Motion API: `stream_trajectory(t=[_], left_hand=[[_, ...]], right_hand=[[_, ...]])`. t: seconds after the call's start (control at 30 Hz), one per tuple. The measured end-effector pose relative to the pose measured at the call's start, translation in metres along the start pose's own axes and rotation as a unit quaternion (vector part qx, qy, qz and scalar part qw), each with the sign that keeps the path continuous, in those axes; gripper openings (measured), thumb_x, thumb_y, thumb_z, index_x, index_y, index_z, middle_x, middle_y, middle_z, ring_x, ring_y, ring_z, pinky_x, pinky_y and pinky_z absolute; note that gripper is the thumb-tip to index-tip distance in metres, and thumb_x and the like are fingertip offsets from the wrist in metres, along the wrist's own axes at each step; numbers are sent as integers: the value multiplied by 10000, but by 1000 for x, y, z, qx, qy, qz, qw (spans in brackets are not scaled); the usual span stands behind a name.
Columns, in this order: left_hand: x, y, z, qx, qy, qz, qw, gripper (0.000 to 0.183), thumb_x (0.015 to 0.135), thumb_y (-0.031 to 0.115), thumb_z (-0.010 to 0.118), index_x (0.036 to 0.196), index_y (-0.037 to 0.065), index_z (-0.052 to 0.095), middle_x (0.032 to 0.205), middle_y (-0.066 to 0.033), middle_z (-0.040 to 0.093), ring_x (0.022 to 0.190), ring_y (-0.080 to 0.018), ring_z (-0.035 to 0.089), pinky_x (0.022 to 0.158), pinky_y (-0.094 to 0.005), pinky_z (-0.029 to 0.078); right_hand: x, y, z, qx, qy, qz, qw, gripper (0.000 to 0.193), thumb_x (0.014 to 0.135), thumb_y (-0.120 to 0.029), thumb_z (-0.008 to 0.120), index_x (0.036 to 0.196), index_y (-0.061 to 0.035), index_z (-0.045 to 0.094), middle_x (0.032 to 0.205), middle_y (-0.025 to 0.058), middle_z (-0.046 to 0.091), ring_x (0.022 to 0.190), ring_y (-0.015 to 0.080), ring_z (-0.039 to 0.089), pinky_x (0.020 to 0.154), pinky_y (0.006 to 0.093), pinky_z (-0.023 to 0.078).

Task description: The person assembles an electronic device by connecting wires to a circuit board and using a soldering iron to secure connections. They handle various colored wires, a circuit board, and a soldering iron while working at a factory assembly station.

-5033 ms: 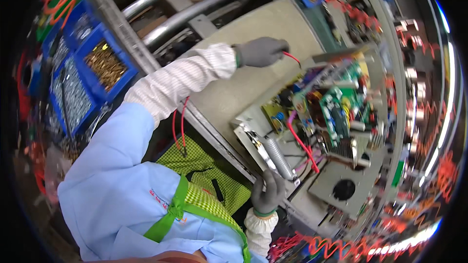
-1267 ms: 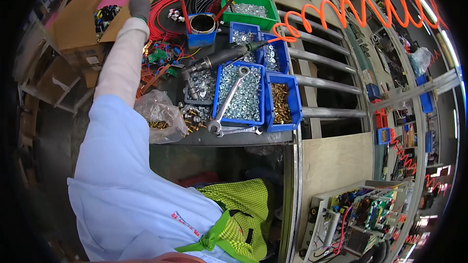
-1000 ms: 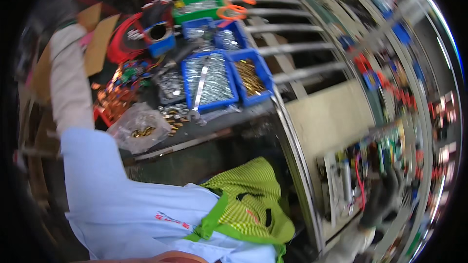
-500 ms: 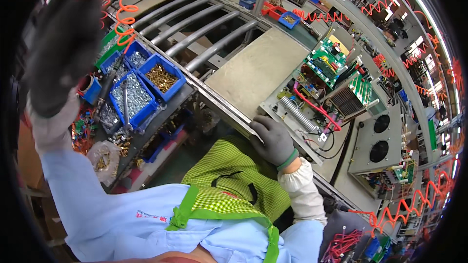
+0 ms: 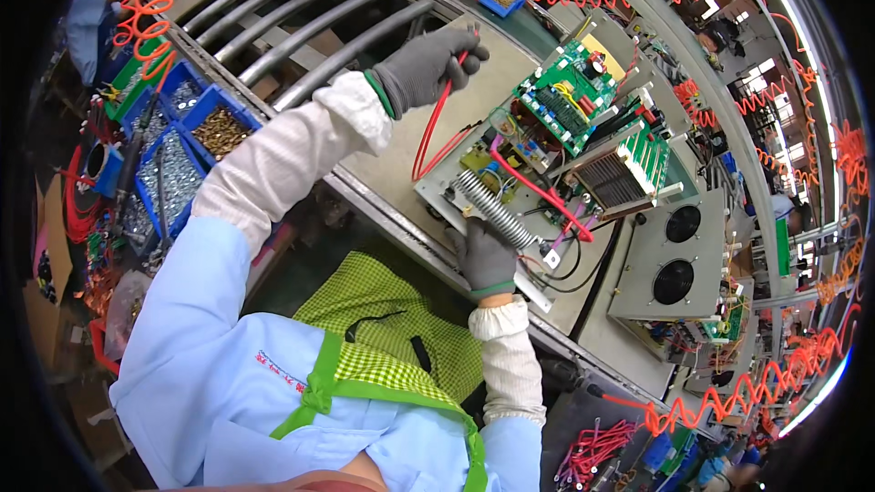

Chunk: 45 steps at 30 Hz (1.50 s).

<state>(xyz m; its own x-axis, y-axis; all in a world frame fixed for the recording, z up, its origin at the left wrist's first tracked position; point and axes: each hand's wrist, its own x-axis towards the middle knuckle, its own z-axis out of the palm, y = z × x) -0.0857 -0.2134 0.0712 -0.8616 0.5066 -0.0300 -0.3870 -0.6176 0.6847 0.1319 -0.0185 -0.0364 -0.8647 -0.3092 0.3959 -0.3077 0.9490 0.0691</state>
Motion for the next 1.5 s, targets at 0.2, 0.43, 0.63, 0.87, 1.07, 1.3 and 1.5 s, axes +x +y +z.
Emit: stream_trajectory(t=[0.2, 0.43, 0.63, 0.87, 1.07, 1.3, 1.5], left_hand=[[63, -12, -49, 380, 14, 57, 923, 213, 852, 197, 513, 860, 1, 593, 671, -75, 565, 513, -135, 520, 465, -296, 443], [151, -53, -123, 627, 35, 126, 768, 230, 752, 193, 590, 881, 29, 688, 903, -206, 671, 864, -357, 641, 771, -424, 502], [209, -58, -189, 844, -265, 125, 448, 184, 768, 206, 626, 785, 38, 699, 717, -168, 665, 677, -325, 641, 621, -397, 504], [164, -19, -112, 364, -427, -92, 823, 221, 790, 263, 636, 867, 62, 688, 640, -8, 595, 514, -75, 492, 453, -255, 378], [196, -124, -98, 395, -428, 125, 803, 293, 746, 258, 663, 898, 9, 689, 745, -99, 670, 645, -198, 607, 585, -342, 488], [193, -124, -75, 536, -345, 137, 758, 283, 664, 228, 671, 865, 32, 702, 801, -168, 677, 763, -296, 653, 709, -380, 515], [184, -123, -58, 622, -348, 130, 690, 257, 640, 182, 620, 848, 65, 715, 819, -183, 673, 806, -343, 652, 737, -417, 519]], right_hand=[[0, 5, -3, 63, -55, 43, 996, 333, 779, -354, 698, 903, -58, 606, 808, 138, 596, 778, 342, 579, 704, 444, 443], [-7, 24, -10, 76, -178, 46, 980, 595, 724, -336, 758, 1215, -51, 583, 1192, 180, 583, 1108, 354, 550, 972, 418, 413], [-1, 31, -10, 47, -141, 10, 989, 476, 736, -441, 737, 1078, -117, 668, 1009, 113, 660, 916, 306, 640, 827, 402, 487], [-2, 38, -1, 129, -110, 67, 983, 375, 719, -360, 779, 974, -106, 673, 754, 79, 632, 670, 280, 627, 619, 371, 478], [10, 48, -19, 108, -161, 37, 980, 327, 707, -195, 764, 999, -93, 658, 883, 90, 675, 760, 269, 658, 655, 363, 516], [-23, 71, -5, 111, -122, 84, 983, 324, 653, -313, 801, 844, -80, 681, 827, 115, 667, 746, 288, 654, 649, 384, 524], [-24, 67, -6, 86, -191, 144, 967, 336, 676, -328, 757, 889, -79, 681, 875, 117, 646, 820, 303, 624, 726, 400, 500]])
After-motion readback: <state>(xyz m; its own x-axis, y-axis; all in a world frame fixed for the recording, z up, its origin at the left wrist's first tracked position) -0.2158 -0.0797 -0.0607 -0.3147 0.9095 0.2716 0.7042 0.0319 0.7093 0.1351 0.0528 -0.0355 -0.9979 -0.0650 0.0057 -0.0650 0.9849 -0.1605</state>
